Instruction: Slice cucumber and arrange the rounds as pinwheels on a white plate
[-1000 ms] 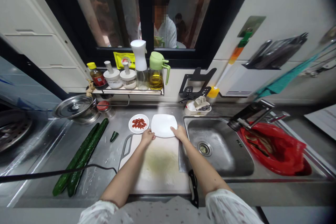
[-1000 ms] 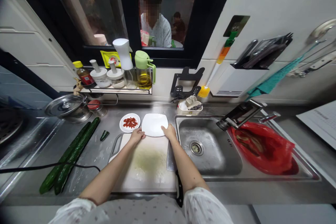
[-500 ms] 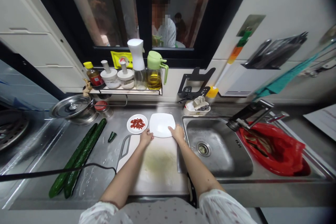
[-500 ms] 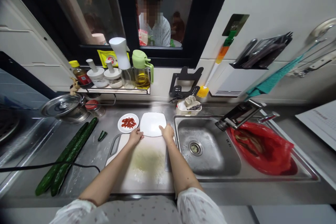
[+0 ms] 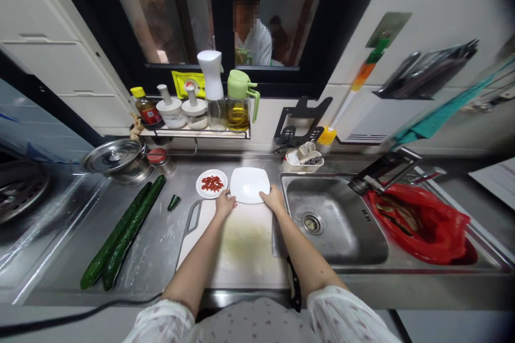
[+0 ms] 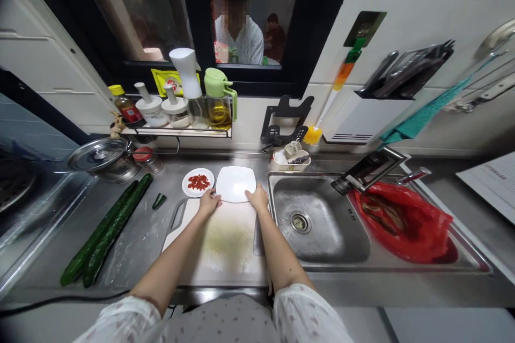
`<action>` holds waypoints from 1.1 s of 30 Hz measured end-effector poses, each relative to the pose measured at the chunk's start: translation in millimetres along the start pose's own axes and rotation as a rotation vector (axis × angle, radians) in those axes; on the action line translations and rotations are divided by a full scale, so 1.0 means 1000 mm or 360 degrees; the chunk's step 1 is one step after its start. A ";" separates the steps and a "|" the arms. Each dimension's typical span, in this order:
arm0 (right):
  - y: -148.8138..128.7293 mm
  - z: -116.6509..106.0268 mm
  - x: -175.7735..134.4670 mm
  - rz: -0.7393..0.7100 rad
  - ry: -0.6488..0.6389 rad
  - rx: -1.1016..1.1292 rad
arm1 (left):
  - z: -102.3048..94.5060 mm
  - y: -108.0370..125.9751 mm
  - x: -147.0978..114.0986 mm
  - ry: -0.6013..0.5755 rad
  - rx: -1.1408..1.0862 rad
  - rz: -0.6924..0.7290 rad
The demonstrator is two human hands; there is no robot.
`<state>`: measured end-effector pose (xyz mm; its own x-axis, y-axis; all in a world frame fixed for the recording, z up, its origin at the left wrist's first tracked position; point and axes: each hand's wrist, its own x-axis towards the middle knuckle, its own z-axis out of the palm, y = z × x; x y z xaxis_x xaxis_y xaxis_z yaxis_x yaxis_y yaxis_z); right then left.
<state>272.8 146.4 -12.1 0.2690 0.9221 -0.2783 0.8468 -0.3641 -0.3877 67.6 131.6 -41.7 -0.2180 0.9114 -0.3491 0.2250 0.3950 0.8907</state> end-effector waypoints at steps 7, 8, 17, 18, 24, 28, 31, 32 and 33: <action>0.001 0.006 -0.003 -0.0041 0.0030 -0.0055 | 0.001 0.003 -0.003 0.0079 0.0088 -0.0050; 0.001 0.006 -0.004 -0.0032 0.0029 -0.0052 | 0.001 0.004 -0.003 0.0084 0.0096 -0.0056; 0.007 0.003 -0.014 -0.0140 0.0193 0.0226 | 0.001 0.006 -0.011 0.0146 0.0108 0.0010; 0.009 0.003 -0.018 -0.0171 0.0260 0.0256 | 0.001 0.007 -0.012 0.0158 0.0107 0.0013; 0.030 0.000 -0.063 -0.0346 0.0456 0.0345 | 0.002 0.006 -0.014 0.0209 0.0096 0.0019; 0.044 -0.007 -0.103 -0.0280 0.0396 0.0072 | 0.002 0.003 -0.012 0.0206 0.0162 0.0069; 0.053 -0.014 -0.130 -0.0097 0.0243 -0.0164 | 0.002 0.000 -0.011 0.0219 0.0199 0.0102; 0.056 -0.015 -0.137 -0.0023 0.0176 -0.0212 | 0.002 0.000 -0.011 0.0222 0.0207 0.0105; 0.059 -0.017 -0.144 0.0044 0.0108 -0.0246 | 0.001 0.000 -0.011 0.0227 0.0217 0.0104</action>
<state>291.5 -5.1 20.0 0.3189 0.9206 -0.2252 0.8978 -0.3696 -0.2394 71.2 121.8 -38.7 -0.3288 0.9138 -0.2384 0.3673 0.3563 0.8592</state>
